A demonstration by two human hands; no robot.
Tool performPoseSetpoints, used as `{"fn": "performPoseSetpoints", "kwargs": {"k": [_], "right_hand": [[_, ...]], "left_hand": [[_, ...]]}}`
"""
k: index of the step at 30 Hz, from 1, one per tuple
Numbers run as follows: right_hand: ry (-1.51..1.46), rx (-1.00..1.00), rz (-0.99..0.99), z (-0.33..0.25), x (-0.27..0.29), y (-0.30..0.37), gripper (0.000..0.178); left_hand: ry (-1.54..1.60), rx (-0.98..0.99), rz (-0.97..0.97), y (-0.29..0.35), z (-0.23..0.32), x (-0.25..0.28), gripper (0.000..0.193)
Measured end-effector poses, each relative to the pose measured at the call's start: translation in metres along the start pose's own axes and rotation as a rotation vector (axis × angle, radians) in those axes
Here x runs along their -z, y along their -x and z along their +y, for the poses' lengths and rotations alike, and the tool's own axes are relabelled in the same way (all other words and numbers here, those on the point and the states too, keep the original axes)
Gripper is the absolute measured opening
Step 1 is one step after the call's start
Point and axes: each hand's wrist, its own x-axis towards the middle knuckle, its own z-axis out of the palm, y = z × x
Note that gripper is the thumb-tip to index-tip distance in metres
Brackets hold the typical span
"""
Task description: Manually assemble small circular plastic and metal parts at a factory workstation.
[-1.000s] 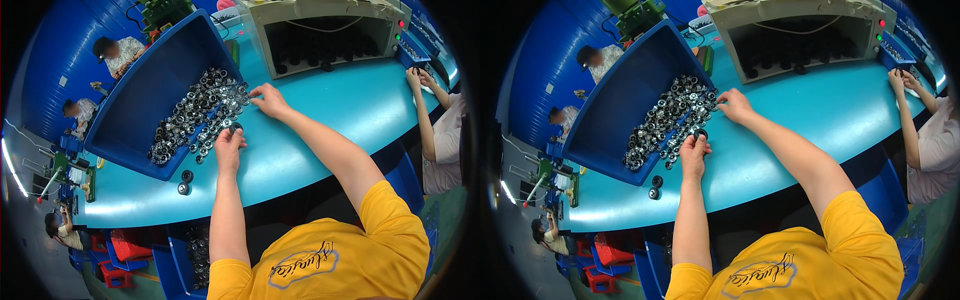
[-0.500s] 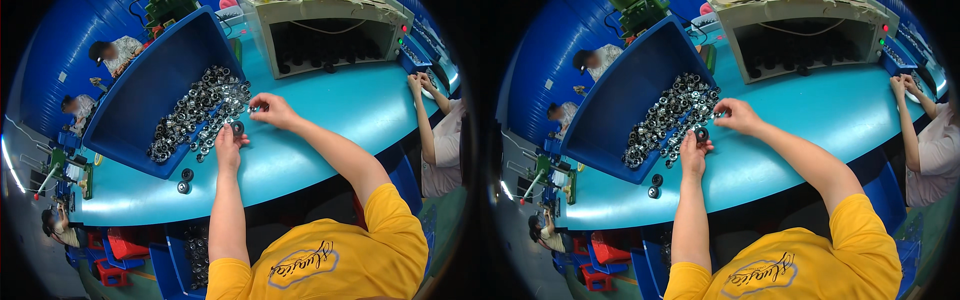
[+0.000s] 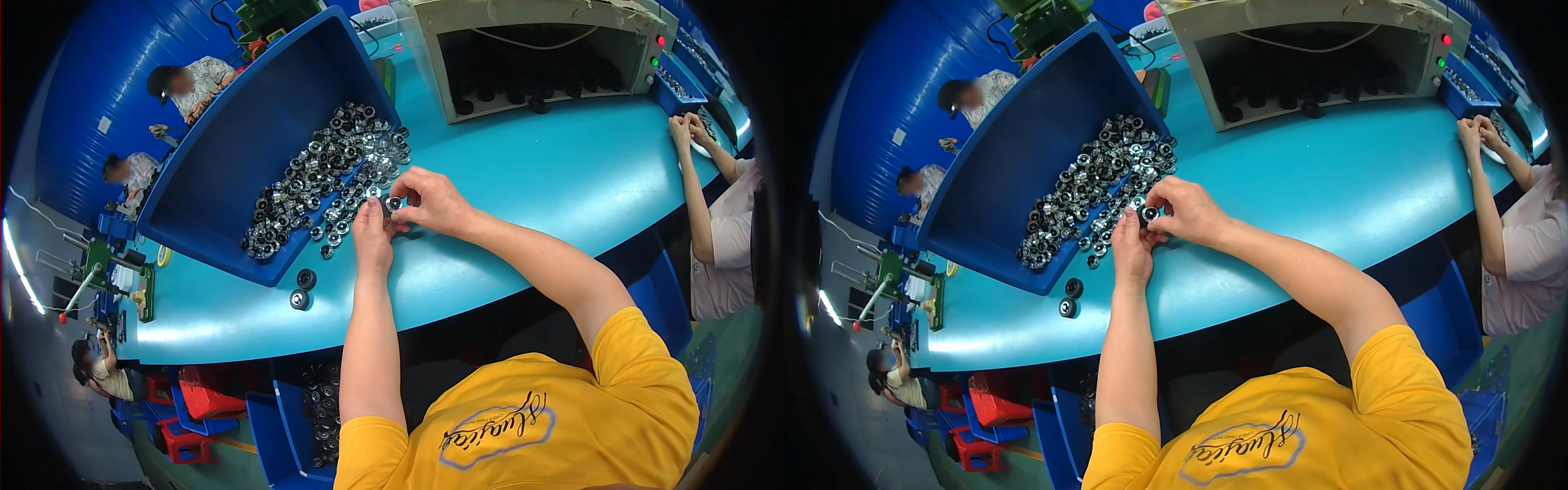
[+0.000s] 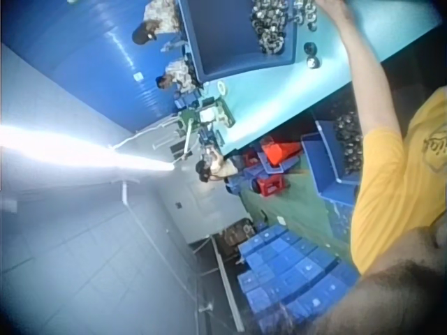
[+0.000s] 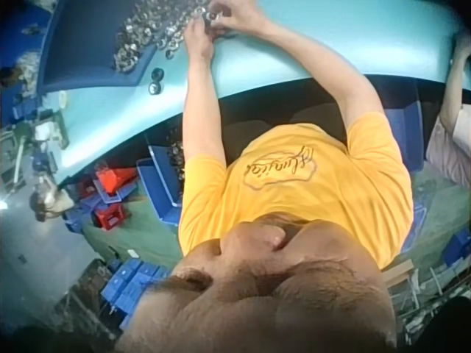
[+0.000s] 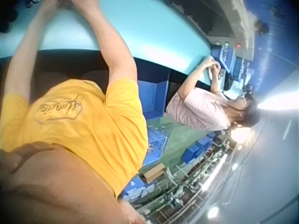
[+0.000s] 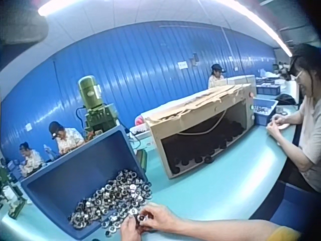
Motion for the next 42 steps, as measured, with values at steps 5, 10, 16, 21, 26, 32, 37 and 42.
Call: {"fn": "performPoseSetpoints", "kwargs": {"k": [5, 10, 16, 21, 26, 32, 37, 42], "right_hand": [[-0.107, -0.119, 0.021, -0.001, -0.005, 0.004, 0.030], [-0.021, -0.047, 0.058, 0.003, -0.007, 0.006, 0.028], [-0.178, -0.154, 0.005, -0.003, -0.006, 0.010, 0.038], [-0.442, -0.352, -0.214, 0.015, 0.005, 0.007, 0.049], [-0.474, -0.400, -0.223, 0.010, -0.001, 0.010, 0.045], [-0.455, -0.403, -0.153, 0.005, -0.010, 0.013, 0.045], [-0.502, -0.465, -0.121, 0.007, -0.006, 0.014, 0.036], [-0.619, -0.514, -0.126, 0.011, -0.001, 0.012, 0.031]], "left_hand": [[-0.029, 0.000, 0.003, 0.000, 0.002, -0.004, 0.043], [-0.084, -0.004, -0.081, 0.004, 0.004, -0.010, 0.037], [-0.084, -0.097, -0.065, 0.004, -0.003, -0.004, 0.036], [-0.151, -0.165, -0.091, 0.005, -0.007, -0.003, 0.028], [-0.235, -0.191, -0.008, 0.008, -0.009, -0.002, 0.024], [-0.509, -0.360, 0.150, 0.006, -0.014, -0.008, 0.017], [-0.407, -0.242, 0.068, 0.008, -0.006, -0.013, 0.022], [-0.310, -0.198, -0.022, 0.008, -0.004, -0.012, 0.024]]}}
